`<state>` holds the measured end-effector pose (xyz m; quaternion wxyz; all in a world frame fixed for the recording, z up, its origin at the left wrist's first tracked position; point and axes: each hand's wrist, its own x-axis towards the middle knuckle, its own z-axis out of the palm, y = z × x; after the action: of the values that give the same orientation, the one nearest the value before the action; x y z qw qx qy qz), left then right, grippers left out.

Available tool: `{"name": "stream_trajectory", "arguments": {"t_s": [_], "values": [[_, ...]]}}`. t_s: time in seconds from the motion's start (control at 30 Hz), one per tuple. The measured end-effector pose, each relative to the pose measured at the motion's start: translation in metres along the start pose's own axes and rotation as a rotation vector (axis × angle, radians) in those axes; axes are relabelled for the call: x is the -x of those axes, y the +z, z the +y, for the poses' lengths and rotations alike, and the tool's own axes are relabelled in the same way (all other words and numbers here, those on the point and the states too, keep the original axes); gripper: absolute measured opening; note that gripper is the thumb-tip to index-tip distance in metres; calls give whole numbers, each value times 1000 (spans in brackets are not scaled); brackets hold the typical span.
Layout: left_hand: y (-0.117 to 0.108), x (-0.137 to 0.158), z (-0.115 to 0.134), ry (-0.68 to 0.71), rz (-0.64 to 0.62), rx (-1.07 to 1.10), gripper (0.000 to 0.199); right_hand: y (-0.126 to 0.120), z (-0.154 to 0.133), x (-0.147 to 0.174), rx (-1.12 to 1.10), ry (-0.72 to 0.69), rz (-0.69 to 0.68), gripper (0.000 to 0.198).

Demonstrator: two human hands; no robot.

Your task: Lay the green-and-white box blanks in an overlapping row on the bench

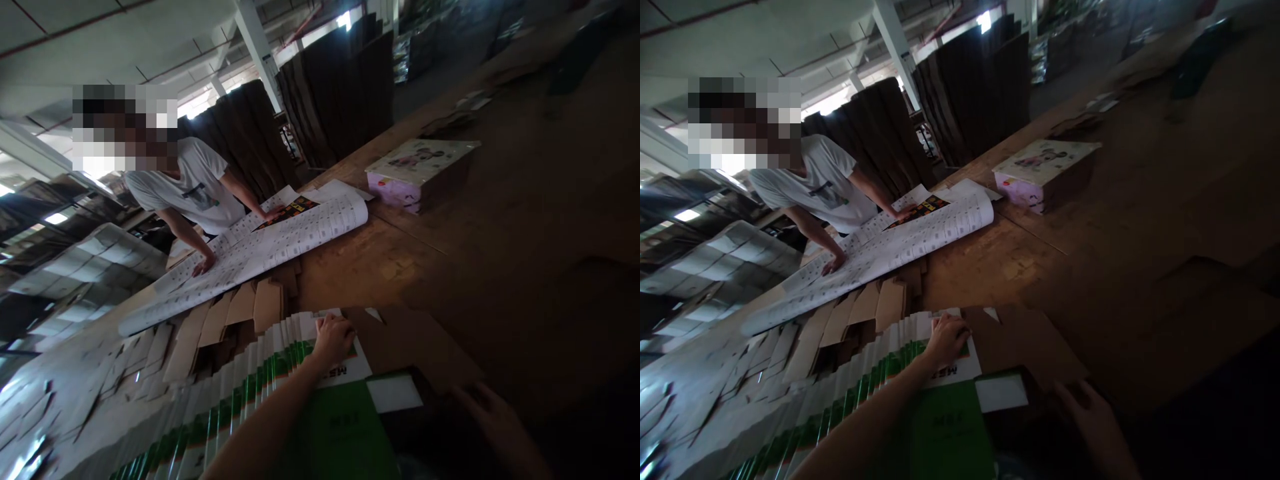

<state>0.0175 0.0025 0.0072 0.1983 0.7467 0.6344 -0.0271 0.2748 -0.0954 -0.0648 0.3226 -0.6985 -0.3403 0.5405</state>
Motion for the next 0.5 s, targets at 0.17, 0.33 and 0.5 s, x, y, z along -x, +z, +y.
{"name": "stream_trajectory", "arguments": {"t_s": [0.17, 0.33, 0.5], "values": [[-1, 0, -1, -41, 4, -48, 35, 25, 1, 0, 178, -443, -70, 38], [-1, 2, -1, -70, 7, -66, 36, 58, 19, -1, 235, -585, -304, 39], [1, 3, -5, 21, -50, -76, 31, 58, 16, -1, 290, -615, -348, 39]]}}
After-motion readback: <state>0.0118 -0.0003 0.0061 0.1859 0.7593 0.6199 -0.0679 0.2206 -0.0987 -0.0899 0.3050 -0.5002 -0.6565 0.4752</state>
